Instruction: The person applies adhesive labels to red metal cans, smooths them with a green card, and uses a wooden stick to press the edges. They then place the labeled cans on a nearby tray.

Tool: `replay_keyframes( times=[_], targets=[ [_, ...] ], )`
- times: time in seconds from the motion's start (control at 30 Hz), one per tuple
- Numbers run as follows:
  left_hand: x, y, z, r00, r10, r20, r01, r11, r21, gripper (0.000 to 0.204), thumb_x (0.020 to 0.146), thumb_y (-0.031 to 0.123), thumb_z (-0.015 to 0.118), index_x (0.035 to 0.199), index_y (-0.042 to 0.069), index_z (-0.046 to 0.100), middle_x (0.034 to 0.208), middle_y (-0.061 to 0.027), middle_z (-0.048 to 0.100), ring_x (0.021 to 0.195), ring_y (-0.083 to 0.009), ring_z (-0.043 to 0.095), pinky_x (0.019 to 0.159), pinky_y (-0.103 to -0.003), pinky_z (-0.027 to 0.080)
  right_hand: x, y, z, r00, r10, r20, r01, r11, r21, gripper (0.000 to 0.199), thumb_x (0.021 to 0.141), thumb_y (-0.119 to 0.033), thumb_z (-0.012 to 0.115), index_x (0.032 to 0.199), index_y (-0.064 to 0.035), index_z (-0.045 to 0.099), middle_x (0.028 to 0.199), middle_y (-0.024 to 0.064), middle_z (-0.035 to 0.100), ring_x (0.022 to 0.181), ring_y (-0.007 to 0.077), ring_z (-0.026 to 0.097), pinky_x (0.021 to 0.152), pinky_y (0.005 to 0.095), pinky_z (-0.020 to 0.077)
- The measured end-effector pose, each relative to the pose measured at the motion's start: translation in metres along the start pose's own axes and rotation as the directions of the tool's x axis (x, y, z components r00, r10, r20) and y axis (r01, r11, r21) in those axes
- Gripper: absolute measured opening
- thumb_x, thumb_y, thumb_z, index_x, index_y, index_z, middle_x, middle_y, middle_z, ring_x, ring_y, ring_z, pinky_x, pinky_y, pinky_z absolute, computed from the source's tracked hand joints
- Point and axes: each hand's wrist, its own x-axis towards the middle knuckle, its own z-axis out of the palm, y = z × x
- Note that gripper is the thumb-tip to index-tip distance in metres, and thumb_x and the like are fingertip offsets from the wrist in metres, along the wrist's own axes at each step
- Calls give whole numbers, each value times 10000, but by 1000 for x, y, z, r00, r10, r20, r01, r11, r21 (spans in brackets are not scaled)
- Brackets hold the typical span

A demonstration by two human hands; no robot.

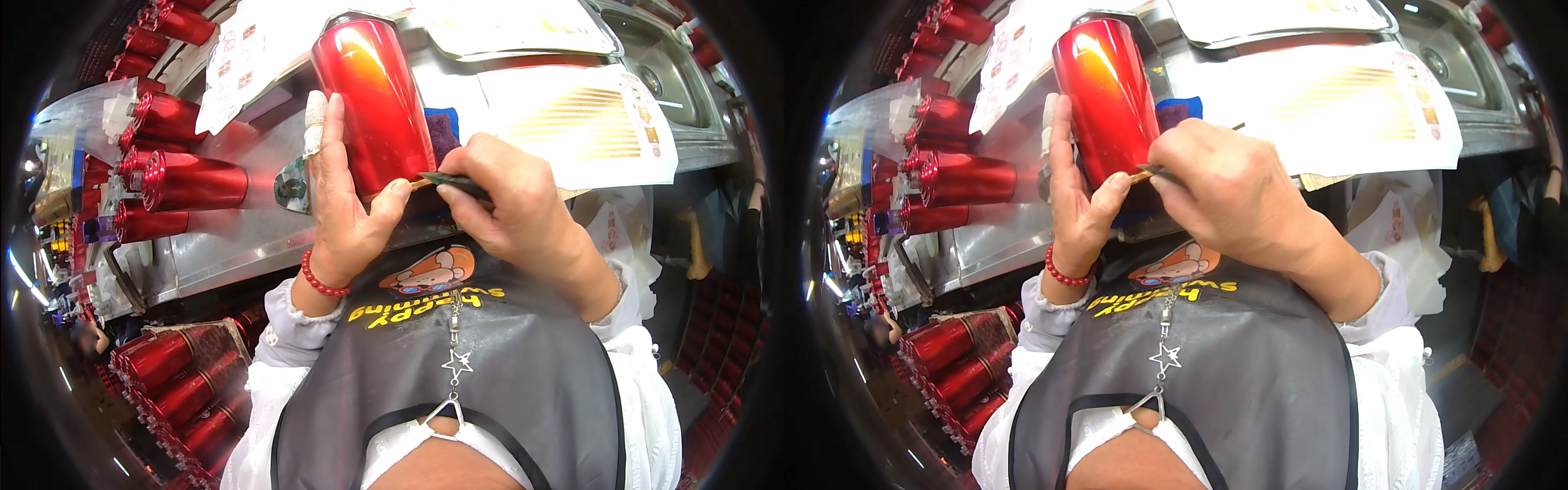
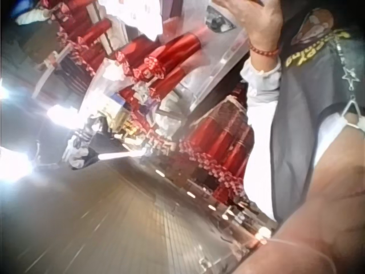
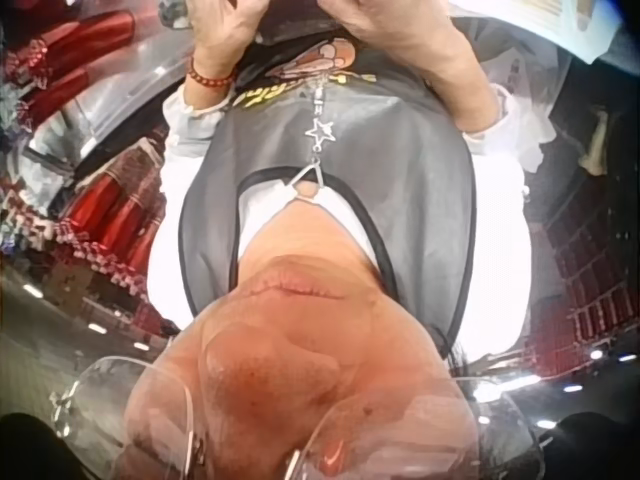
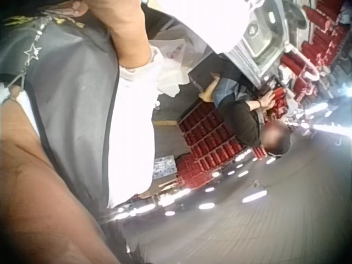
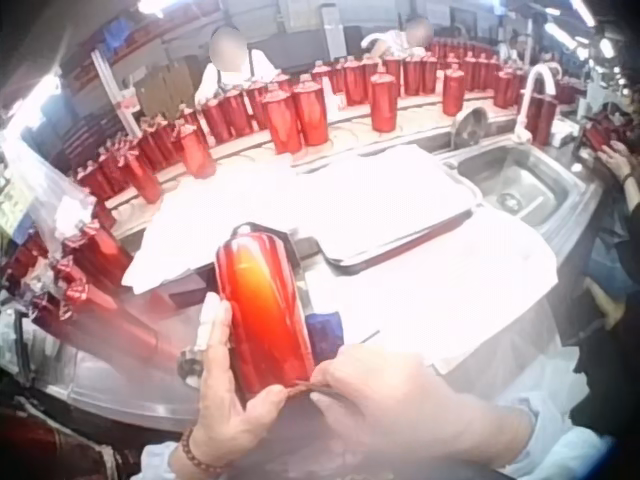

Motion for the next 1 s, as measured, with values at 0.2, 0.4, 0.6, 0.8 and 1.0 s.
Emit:
replay_keyframes(
  times=[0.2,0.4,0.6,0.8,1.0],
  targets=[
    [1,-1,0,999,-27,18,27,999,-20,964,799,123,726,1584,-93,208,1600,-279,316,1475,-374,343,1217,-449,273,-8,3,0,964,261,46,-263,928,262,133,870,-31,700,979,10,637,816,106,659,700,218,636,646,314,508],
    [1,0,1,1000,-24,16,25,998,-64,960,807,123,719,1583,-101,199,1610,-284,292,1498,-374,309,1228,-449,255,-8,7,-1,913,380,151,-409,837,364,139,908,-76,681,1007,12,638,883,60,644,786,128,592,723,273,491],
    [0,-5,0,1000,12,4,-11,998,-54,959,833,166,725,1583,-105,190,1614,-284,280,1509,-368,290,1234,-445,244,-9,14,4,892,411,190,-452,791,412,141,920,-94,673,1012,5,632,911,50,625,825,119,576,752,274,487],
    [1,-2,-1,999,-17,29,19,998,-52,959,850,198,722,1584,-106,184,1621,-282,267,1519,-372,266,1235,-449,234,-10,18,5,889,408,206,-457,785,418,130,926,-80,662,1019,4,628,916,44,616,844,118,567,772,269,483],
    [2,-4,-1,999,-7,36,7,1000,1,957,868,243,725,1584,-104,193,1625,-282,262,1521,-380,260,1237,-456,221,-11,19,6,888,410,208,-460,778,428,132,926,-81,661,1021,4,625,915,46,613,847,116,564,776,268,483]
  ],
)
